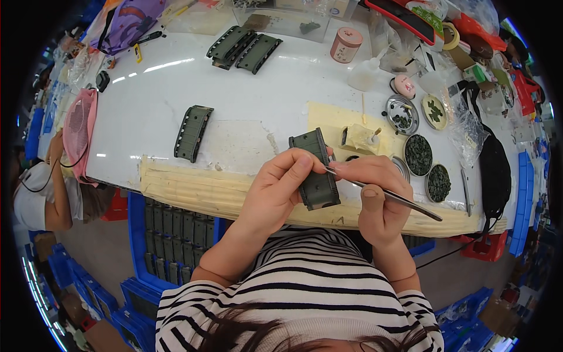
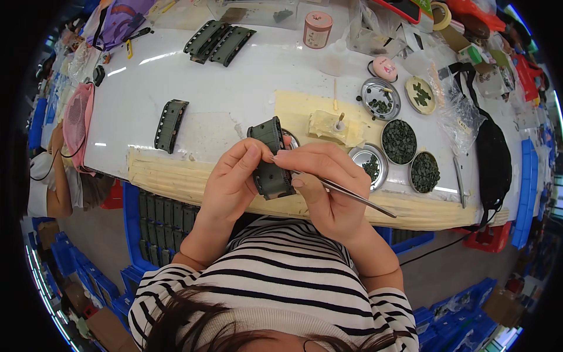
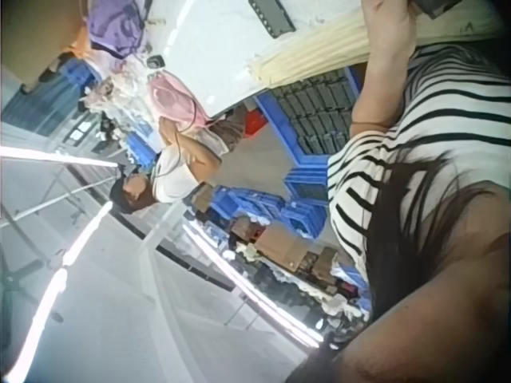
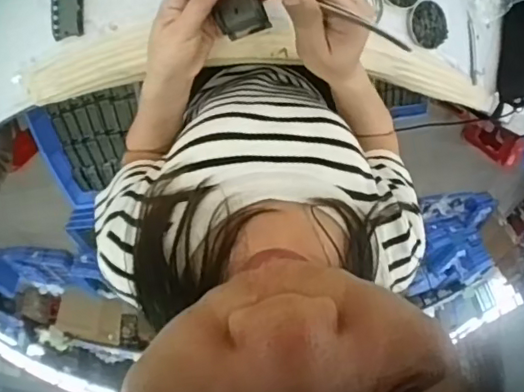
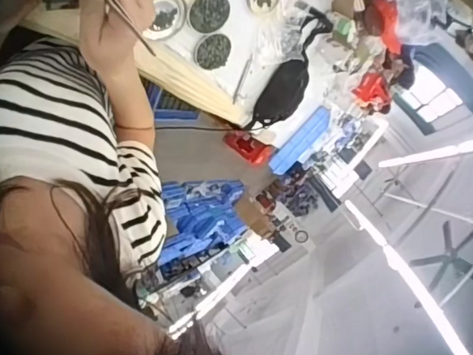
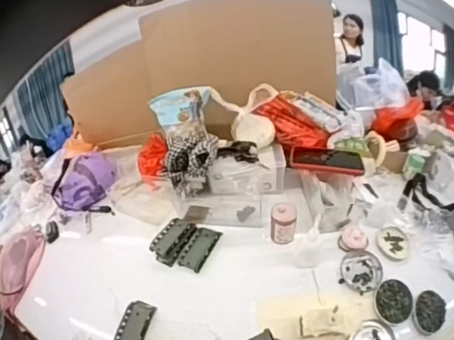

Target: Applying detail or paint to small green components of a toy tank model using a fine-tipped tool.

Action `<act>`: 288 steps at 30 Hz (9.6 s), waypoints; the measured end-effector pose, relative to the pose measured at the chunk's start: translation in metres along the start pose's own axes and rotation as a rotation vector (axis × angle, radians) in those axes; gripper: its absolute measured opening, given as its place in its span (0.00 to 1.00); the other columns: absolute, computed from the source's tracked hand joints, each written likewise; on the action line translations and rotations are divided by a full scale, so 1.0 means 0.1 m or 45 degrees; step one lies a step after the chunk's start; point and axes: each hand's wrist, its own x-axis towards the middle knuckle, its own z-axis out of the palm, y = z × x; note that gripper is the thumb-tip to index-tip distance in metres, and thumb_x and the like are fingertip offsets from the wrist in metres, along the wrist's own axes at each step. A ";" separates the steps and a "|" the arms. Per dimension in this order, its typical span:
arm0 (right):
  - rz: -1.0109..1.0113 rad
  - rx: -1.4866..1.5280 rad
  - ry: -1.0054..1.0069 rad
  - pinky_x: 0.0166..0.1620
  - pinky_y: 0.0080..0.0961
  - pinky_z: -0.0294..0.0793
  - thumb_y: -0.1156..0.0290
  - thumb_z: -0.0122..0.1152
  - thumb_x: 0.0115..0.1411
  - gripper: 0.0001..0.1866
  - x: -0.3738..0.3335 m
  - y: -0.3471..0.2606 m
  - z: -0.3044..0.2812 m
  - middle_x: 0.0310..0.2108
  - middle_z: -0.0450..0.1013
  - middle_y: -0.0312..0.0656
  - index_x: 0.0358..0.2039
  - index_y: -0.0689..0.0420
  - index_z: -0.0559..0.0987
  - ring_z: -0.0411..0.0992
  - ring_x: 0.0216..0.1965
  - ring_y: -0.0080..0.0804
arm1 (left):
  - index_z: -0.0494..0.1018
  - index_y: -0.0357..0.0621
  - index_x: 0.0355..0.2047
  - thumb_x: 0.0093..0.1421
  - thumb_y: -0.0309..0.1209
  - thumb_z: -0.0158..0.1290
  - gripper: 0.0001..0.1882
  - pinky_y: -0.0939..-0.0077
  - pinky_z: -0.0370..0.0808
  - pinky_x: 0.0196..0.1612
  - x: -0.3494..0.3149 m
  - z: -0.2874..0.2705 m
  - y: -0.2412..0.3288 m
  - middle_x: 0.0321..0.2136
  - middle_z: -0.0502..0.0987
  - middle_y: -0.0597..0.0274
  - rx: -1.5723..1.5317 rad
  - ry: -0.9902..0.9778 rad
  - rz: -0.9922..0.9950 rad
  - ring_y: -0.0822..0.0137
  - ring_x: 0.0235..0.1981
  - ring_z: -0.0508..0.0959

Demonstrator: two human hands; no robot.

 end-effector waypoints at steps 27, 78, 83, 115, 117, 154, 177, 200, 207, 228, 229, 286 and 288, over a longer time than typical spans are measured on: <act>0.087 0.116 0.107 0.39 0.26 0.72 0.72 0.52 0.64 0.10 -0.02 0.05 -0.01 0.30 0.76 0.43 0.35 0.64 0.81 0.72 0.32 0.31 | 0.68 0.38 0.48 0.68 0.31 0.44 0.12 0.73 0.76 0.46 0.01 0.09 -0.01 0.46 0.74 0.55 0.047 0.019 -0.006 0.66 0.45 0.77; -0.028 0.019 0.029 0.41 0.24 0.75 0.74 0.54 0.60 0.09 -0.23 0.01 0.05 0.40 0.77 0.48 0.38 0.61 0.80 0.76 0.38 0.35 | 0.63 0.39 0.54 0.64 0.28 0.47 0.19 0.72 0.78 0.48 -0.03 0.11 0.05 0.48 0.73 0.54 -0.435 0.301 -0.070 0.65 0.47 0.76; -0.004 0.015 0.047 0.40 0.24 0.75 0.78 0.54 0.58 0.09 -0.23 0.01 0.05 0.40 0.78 0.48 0.38 0.61 0.80 0.76 0.38 0.35 | 0.63 0.42 0.53 0.64 0.28 0.49 0.18 0.76 0.79 0.44 -0.01 0.13 0.04 0.45 0.74 0.58 -0.408 0.316 -0.055 0.67 0.45 0.78; -0.277 -0.237 -0.098 0.39 0.28 0.80 0.74 0.64 0.48 0.15 -0.21 -0.10 -0.01 0.36 0.75 0.47 0.38 0.63 0.80 0.77 0.42 0.42 | 0.62 0.38 0.57 0.63 0.30 0.46 0.22 0.67 0.75 0.52 0.01 0.12 0.07 0.49 0.72 0.51 -0.379 0.127 -0.118 0.62 0.51 0.74; -0.306 -0.240 -0.091 0.39 0.28 0.80 0.75 0.63 0.48 0.15 -0.21 -0.10 -0.02 0.36 0.75 0.47 0.38 0.63 0.80 0.77 0.42 0.43 | 0.61 0.37 0.57 0.62 0.30 0.46 0.23 0.66 0.75 0.52 0.04 0.09 0.07 0.49 0.72 0.50 -0.397 0.072 -0.142 0.61 0.51 0.74; -0.410 -0.272 -0.081 0.36 0.25 0.79 0.70 0.66 0.48 0.16 -0.21 -0.10 -0.04 0.35 0.74 0.42 0.38 0.62 0.81 0.78 0.40 0.41 | 0.63 0.39 0.55 0.62 0.28 0.49 0.22 0.65 0.73 0.53 0.13 0.06 0.05 0.46 0.74 0.50 -0.464 -0.069 -0.171 0.62 0.48 0.76; -0.425 -0.224 -0.023 0.41 0.32 0.81 0.72 0.64 0.49 0.16 -0.26 -0.07 -0.04 0.37 0.73 0.47 0.39 0.66 0.79 0.77 0.43 0.48 | 0.59 0.38 0.58 0.63 0.29 0.48 0.24 0.66 0.74 0.52 0.13 0.12 0.02 0.47 0.74 0.50 -0.468 -0.069 -0.078 0.62 0.48 0.76; -0.437 -0.225 -0.006 0.41 0.32 0.80 0.68 0.65 0.50 0.19 -0.27 -0.02 0.00 0.37 0.73 0.47 0.41 0.66 0.78 0.76 0.45 0.49 | 0.58 0.41 0.59 0.63 0.28 0.46 0.23 0.65 0.75 0.51 0.11 0.11 -0.03 0.48 0.73 0.50 -0.503 -0.055 -0.018 0.62 0.49 0.76; -0.411 -0.213 -0.002 0.44 0.34 0.79 0.70 0.66 0.48 0.20 -0.29 -0.03 0.01 0.40 0.72 0.48 0.42 0.65 0.78 0.74 0.48 0.50 | 0.58 0.42 0.59 0.63 0.28 0.46 0.23 0.66 0.75 0.50 0.10 0.14 -0.05 0.49 0.73 0.52 -0.550 -0.016 -0.011 0.62 0.48 0.76; -0.499 -0.175 -0.024 0.39 0.31 0.81 0.67 0.64 0.51 0.16 -0.20 0.04 -0.02 0.34 0.74 0.47 0.37 0.66 0.80 0.77 0.43 0.48 | 0.60 0.41 0.59 0.62 0.31 0.46 0.24 0.65 0.76 0.51 0.10 0.11 -0.05 0.49 0.72 0.50 -0.464 0.006 -0.019 0.59 0.50 0.75; -0.510 -0.185 -0.023 0.39 0.31 0.81 0.67 0.64 0.51 0.16 -0.20 0.05 -0.03 0.34 0.74 0.47 0.36 0.66 0.80 0.77 0.43 0.48 | 0.60 0.41 0.59 0.62 0.31 0.46 0.24 0.65 0.76 0.51 0.10 0.11 -0.05 0.49 0.72 0.50 -0.460 0.011 -0.019 0.59 0.50 0.75; -0.737 -0.690 -0.158 0.32 0.25 0.80 0.65 0.67 0.50 0.14 0.07 -0.25 -0.29 0.33 0.72 0.40 0.35 0.58 0.81 0.78 0.38 0.41 | 0.67 0.52 0.43 0.60 0.59 0.46 0.25 0.80 0.79 0.44 -0.02 0.30 -0.06 0.40 0.76 0.65 -0.558 0.196 -0.101 0.71 0.42 0.78; -0.717 -0.719 -0.141 0.30 0.24 0.77 0.64 0.66 0.50 0.12 0.05 -0.24 -0.28 0.33 0.73 0.38 0.34 0.55 0.81 0.79 0.37 0.40 | 0.66 0.52 0.44 0.60 0.58 0.45 0.25 0.80 0.79 0.44 -0.03 0.30 -0.06 0.40 0.76 0.65 -0.550 0.199 -0.090 0.71 0.42 0.78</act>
